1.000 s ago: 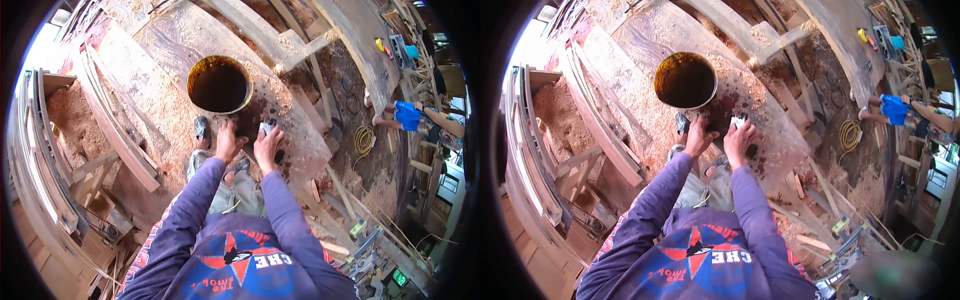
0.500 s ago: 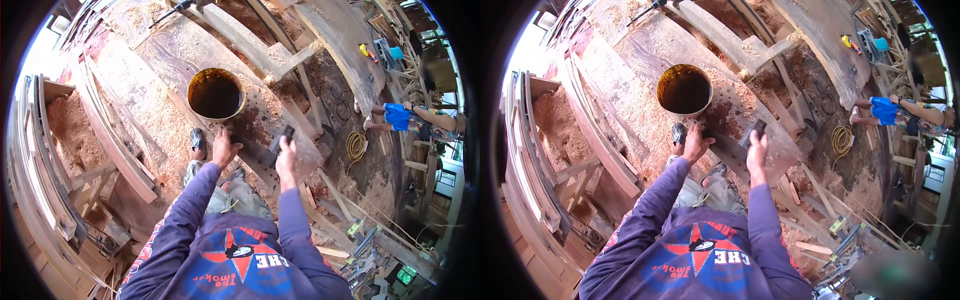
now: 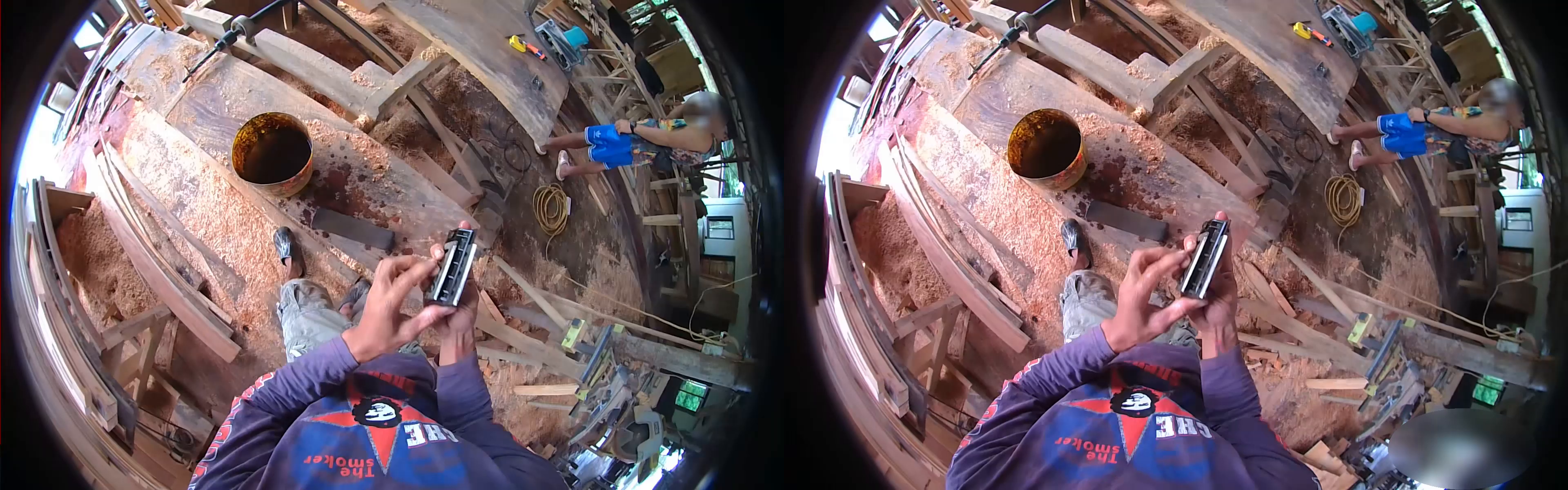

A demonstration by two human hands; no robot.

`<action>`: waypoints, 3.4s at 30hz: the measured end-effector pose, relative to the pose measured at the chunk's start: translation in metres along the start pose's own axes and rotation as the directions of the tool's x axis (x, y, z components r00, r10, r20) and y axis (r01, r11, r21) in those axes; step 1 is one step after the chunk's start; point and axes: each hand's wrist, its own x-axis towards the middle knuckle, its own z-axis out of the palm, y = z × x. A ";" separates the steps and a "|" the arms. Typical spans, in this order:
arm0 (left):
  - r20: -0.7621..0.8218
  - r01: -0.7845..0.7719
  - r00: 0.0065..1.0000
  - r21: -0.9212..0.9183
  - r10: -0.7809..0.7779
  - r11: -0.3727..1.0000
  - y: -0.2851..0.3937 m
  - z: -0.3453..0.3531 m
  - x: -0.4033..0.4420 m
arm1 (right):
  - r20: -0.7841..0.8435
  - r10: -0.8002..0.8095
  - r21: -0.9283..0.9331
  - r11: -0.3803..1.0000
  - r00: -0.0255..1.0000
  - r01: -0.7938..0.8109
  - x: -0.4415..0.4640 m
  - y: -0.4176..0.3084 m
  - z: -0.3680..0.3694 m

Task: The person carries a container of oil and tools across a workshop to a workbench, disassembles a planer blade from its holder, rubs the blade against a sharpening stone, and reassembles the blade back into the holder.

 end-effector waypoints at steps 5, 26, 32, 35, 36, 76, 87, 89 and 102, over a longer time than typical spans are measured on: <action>-0.061 -0.266 0.957 0.206 0.284 0.942 0.034 -0.002 -0.016 | 0.189 0.134 0.305 0.934 0.973 -0.187 -0.011 -0.004 0.010; -0.154 -0.381 0.894 0.238 0.422 0.894 0.044 -0.005 -0.046 | 0.271 0.211 0.032 0.973 0.939 -0.228 -0.038 -0.010 0.016; -0.108 -0.368 0.906 0.278 0.410 0.887 0.055 -0.007 -0.044 | 0.228 0.188 0.034 0.979 0.956 -0.200 -0.046 -0.010 0.025; -0.019 -0.330 0.936 0.305 0.352 0.893 0.065 -0.010 -0.036 | 0.214 0.209 -0.037 0.978 0.954 -0.205 -0.050 -0.011 0.023; 0.004 -0.358 0.927 0.316 0.376 0.879 0.066 -0.010 -0.034 | 0.199 0.184 -0.066 0.983 0.963 -0.174 -0.053 -0.008 0.022; -0.076 -0.421 0.884 0.304 0.462 0.855 0.057 -0.017 -0.065 | 0.160 0.186 0.097 0.974 0.969 -0.203 -0.053 -0.005 0.022; -0.087 -0.303 0.929 0.377 0.359 0.875 0.051 -0.023 -0.061 | 0.154 0.240 0.008 0.970 0.958 -0.245 -0.051 0.000 0.026; -0.085 -0.286 0.936 0.387 0.343 0.877 0.053 -0.027 -0.058 | 0.160 0.240 -0.040 0.971 0.958 -0.236 -0.051 -0.002 0.024; -0.121 -0.247 0.944 0.357 0.307 0.901 0.043 -0.033 -0.060 | 0.153 0.193 -0.299 0.944 0.969 -0.141 -0.044 0.005 0.034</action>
